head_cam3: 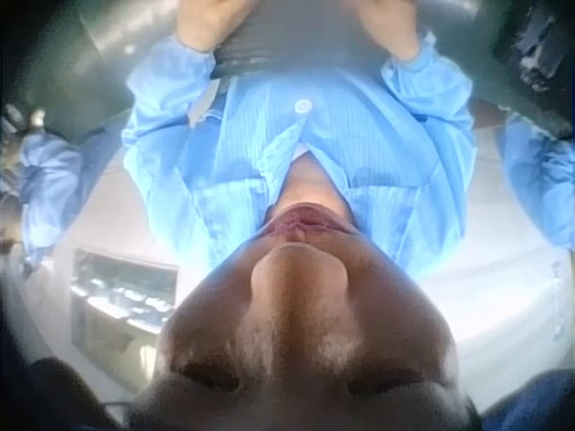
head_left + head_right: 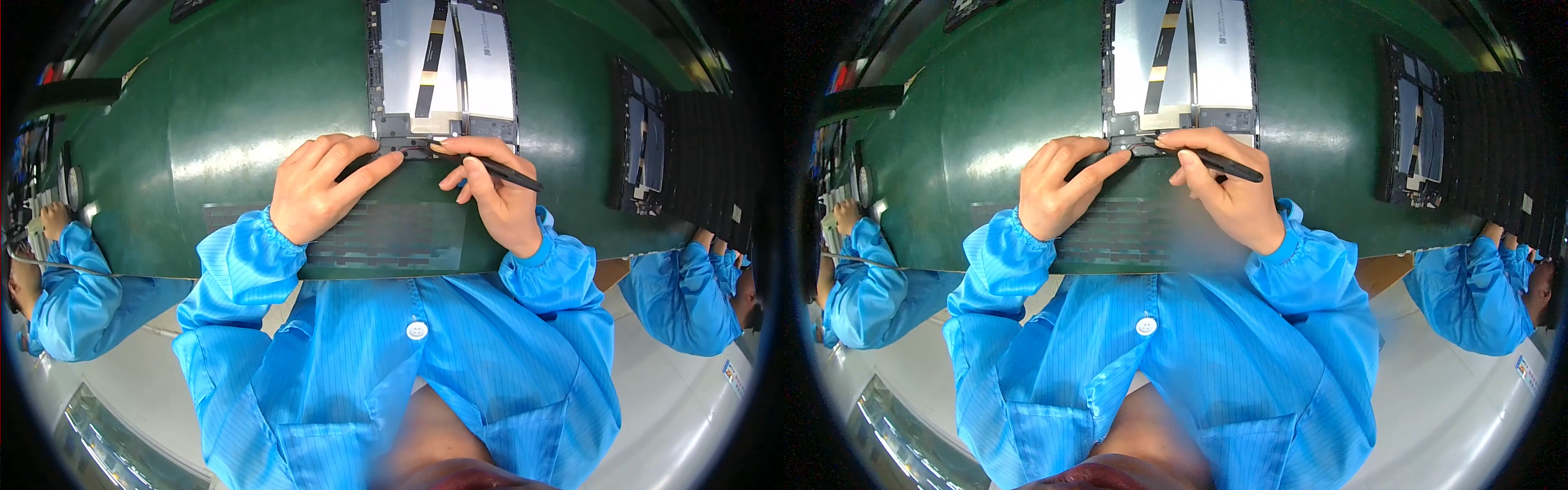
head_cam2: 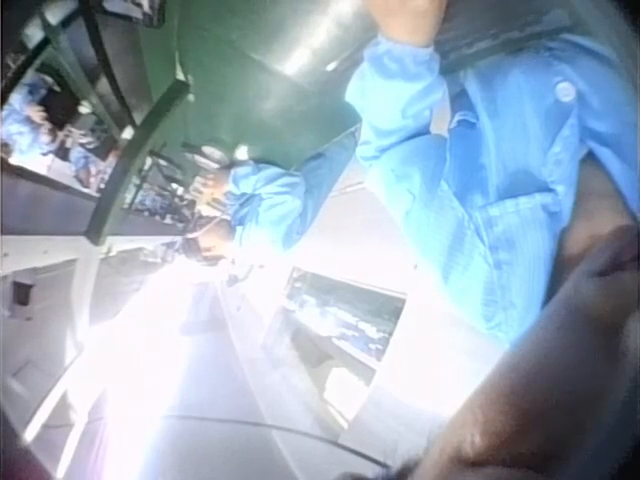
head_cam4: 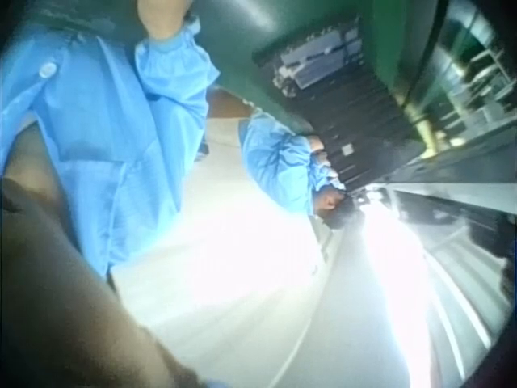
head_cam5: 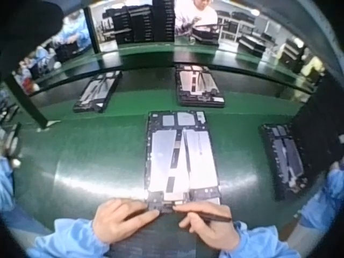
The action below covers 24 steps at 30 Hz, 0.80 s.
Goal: Connecting ribbon cables and components within tablet or screen panels on an assembly line.
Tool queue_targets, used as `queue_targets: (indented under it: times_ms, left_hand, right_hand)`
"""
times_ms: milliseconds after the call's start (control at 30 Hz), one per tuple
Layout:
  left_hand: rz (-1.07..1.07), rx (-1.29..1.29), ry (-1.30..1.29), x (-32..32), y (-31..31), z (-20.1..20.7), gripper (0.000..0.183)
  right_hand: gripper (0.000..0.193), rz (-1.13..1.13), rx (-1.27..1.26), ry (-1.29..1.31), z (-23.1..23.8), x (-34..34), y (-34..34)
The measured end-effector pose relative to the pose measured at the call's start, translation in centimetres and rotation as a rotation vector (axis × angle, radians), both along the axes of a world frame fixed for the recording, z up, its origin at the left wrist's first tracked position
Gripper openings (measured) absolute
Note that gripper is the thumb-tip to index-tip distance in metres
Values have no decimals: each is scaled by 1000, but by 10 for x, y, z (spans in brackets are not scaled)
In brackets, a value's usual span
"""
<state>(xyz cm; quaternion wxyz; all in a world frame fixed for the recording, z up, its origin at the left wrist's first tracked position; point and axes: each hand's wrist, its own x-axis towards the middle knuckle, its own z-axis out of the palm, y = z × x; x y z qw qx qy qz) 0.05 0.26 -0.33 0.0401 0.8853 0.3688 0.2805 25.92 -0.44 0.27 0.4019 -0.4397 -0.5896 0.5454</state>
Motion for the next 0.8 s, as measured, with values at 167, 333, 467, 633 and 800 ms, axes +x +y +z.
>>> queue_targets:
  times_ms: [167,333,467,633,800]
  left_hand:
    - [14,-15,25,1,0,-1,52]
    - [35,-61,9,5,1,1,51]
    - [39,-86,13,5,0,2,50]
    - [38,-93,12,5,0,2,49]
    - [34,-93,6,6,1,1,50]
  right_hand:
    - [22,10,28,2,-1,-9,-1]
    - [23,18,59,-24,-4,-11,-1]
    - [22,10,59,-49,-4,-9,-3]
    - [22,-14,-41,16,-4,-7,-4]
    - [22,-1,69,15,-5,-15,-4]
